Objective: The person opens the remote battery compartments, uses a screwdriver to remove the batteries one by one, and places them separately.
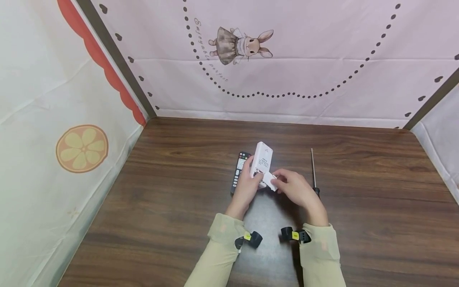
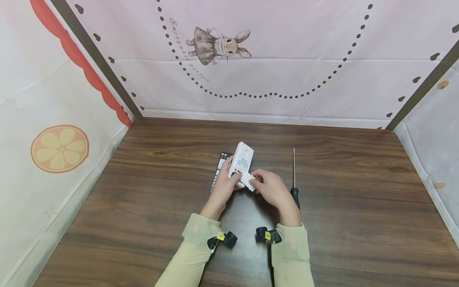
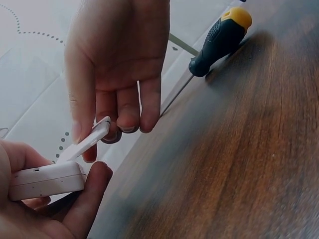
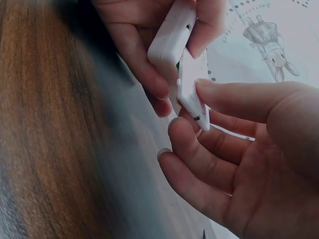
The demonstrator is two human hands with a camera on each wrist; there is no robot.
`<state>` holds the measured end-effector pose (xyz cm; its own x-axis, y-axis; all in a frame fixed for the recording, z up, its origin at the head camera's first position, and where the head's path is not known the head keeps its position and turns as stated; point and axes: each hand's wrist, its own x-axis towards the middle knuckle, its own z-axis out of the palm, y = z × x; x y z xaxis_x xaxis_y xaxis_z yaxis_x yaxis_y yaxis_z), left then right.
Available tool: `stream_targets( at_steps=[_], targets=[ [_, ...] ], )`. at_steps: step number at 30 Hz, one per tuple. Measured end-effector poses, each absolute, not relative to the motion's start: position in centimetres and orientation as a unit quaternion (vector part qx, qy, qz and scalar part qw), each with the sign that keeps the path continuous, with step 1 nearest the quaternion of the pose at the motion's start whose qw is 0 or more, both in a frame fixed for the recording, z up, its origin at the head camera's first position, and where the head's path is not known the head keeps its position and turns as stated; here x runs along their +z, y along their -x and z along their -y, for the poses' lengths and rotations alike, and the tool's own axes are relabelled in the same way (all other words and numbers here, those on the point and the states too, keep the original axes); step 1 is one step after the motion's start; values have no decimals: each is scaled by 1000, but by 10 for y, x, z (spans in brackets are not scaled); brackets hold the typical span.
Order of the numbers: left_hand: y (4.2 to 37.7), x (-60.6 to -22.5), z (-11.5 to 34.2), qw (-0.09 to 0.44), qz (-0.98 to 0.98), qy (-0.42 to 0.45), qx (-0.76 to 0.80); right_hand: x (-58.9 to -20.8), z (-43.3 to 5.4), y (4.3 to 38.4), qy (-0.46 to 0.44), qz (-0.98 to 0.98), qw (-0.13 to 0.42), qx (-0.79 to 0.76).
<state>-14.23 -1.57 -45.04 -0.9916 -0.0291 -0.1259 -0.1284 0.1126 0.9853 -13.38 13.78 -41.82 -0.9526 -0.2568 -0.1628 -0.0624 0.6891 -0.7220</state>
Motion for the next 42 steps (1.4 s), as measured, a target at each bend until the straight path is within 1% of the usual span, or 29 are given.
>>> stream_targets(
  at_steps=[9, 19, 24, 33, 42],
  targets=[
    [143, -448, 15, 52, -756, 71, 649, -419, -141, 135, 83, -908, 117, -393],
    [143, -448, 15, 45, -756, 67, 650, -418, -142, 135, 73, -910, 113, -392],
    [143, -449, 15, 38, -752, 60, 655, -417, -143, 135, 79, -911, 101, -393],
    [144, -448, 14, 51, -745, 63, 662, -417, -146, 135, 73, -910, 87, -399],
    [142, -449, 14, 53, -744, 57, 663, -418, -146, 135, 69, -907, 90, -405]
  ],
)
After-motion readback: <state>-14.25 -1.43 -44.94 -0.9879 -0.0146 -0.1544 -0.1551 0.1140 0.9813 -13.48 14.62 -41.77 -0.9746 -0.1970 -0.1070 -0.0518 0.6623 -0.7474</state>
